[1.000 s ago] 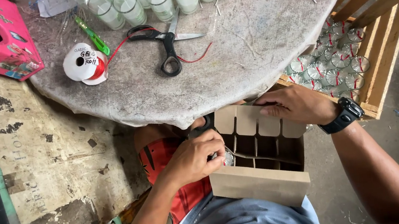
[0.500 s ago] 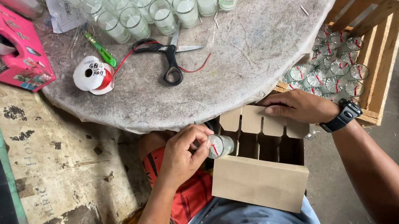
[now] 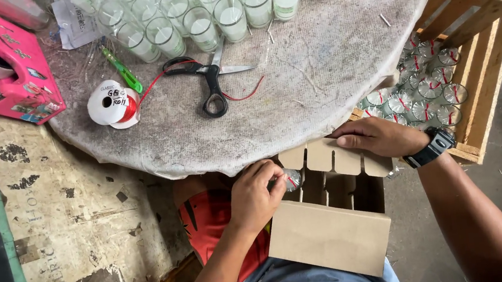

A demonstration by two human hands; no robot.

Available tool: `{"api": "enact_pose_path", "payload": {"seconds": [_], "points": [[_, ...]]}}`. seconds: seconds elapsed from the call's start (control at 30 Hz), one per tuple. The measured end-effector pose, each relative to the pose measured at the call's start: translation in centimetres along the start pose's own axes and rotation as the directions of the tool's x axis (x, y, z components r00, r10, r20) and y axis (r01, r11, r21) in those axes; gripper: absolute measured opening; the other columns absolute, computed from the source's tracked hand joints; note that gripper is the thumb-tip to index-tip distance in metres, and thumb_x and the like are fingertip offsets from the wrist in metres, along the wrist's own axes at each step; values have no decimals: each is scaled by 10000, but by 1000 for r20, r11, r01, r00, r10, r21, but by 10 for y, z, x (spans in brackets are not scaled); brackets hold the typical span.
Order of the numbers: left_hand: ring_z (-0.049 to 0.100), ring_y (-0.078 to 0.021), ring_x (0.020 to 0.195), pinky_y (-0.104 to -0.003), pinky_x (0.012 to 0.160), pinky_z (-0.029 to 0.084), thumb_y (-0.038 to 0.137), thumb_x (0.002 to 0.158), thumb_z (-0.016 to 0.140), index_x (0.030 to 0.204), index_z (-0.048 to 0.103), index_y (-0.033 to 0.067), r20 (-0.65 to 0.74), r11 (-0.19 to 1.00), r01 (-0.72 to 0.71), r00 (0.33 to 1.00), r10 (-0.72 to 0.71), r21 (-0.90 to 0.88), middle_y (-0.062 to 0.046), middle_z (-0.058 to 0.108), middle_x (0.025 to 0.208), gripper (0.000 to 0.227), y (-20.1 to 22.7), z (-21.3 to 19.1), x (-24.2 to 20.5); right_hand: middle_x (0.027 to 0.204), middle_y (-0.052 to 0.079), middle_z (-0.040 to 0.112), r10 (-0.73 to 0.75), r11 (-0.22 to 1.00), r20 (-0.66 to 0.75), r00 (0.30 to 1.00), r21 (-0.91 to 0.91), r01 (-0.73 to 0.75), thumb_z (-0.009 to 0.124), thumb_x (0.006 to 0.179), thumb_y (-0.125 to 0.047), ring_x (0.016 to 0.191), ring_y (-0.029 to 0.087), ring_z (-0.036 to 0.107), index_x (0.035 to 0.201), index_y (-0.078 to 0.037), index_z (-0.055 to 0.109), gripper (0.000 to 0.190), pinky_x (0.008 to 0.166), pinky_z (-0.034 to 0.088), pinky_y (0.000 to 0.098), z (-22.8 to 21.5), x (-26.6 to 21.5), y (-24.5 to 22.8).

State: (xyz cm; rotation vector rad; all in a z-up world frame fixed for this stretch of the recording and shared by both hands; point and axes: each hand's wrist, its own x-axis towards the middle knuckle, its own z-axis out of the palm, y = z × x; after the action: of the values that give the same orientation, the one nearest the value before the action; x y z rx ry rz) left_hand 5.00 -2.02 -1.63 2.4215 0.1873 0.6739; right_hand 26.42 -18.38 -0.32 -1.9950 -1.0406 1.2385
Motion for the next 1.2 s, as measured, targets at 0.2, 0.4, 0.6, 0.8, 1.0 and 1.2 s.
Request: {"api": "enact_pose_path", "payload": {"seconds": [0.2, 0.4, 0.6, 0.8, 1.0, 1.2], "points": [[585, -227, 596, -324, 520, 476, 257, 732, 594, 740, 542, 185, 11, 975, 216, 976, -217, 61, -26, 548, 603, 89, -5, 15, -7, 620, 126, 575, -38, 999, 34, 999, 16, 38, 384, 863, -293, 464, 198, 575, 1023, -29, 590, 372, 428, 524, 289, -1, -2, -6], [625, -261, 714, -339, 569, 505, 323, 780, 583, 920, 587, 118, 37, 943, 325, 945, -324, -71, -113, 610, 750, 249, 1, 5, -12, 645, 133, 589, -57, 998, 23, 998, 19, 57, 382, 860, -313, 484, 199, 613, 1039, -38, 572, 379, 439, 551, 302, 4, -10, -10], [298, -419, 1181, -479, 956, 294, 441, 802, 518, 1255, 327, 27, 496, 699, 625, 755, -429, -348, -301, 321, 1247, 642, -7, -28, -32, 785, 190, 644, -30, 999, -35, 999, -16, 29, 401, 839, -373, 637, 272, 678, 1095, -53, 552, 437, 539, 573, 357, 14, -26, -10], [288, -197, 1187, -291, 994, 262, 564, 661, 521, 1196, 290, 30, 792, 462, 885, 326, -516, -63, -110, 284, 1252, 790, 14, -27, -56, 972, 10, 613, -189, 975, -34, 981, -126, 183, 419, 686, -567, 745, 115, 589, 1191, -177, 459, 640, 601, 484, 227, 36, -50, -1], [519, -113, 1082, -222, 896, 395, 511, 719, 478, 1195, 464, 161, 760, 515, 849, 411, -503, -118, 4, 571, 1146, 591, 50, -36, -54, 906, -26, 643, -50, 989, -77, 996, -140, 39, 524, 676, -493, 669, 99, 564, 1189, -242, 497, 572, 577, 410, 209, 36, -83, -14], [532, -87, 926, -202, 810, 402, 481, 778, 451, 1076, 497, 100, 810, 624, 753, 491, -321, -210, 8, 570, 973, 486, 86, -65, -45, 1112, -64, 651, -34, 995, -104, 994, -94, 24, 564, 691, -399, 860, 76, 669, 1201, -240, 492, 539, 666, 503, 215, 18, -127, -45]]}}
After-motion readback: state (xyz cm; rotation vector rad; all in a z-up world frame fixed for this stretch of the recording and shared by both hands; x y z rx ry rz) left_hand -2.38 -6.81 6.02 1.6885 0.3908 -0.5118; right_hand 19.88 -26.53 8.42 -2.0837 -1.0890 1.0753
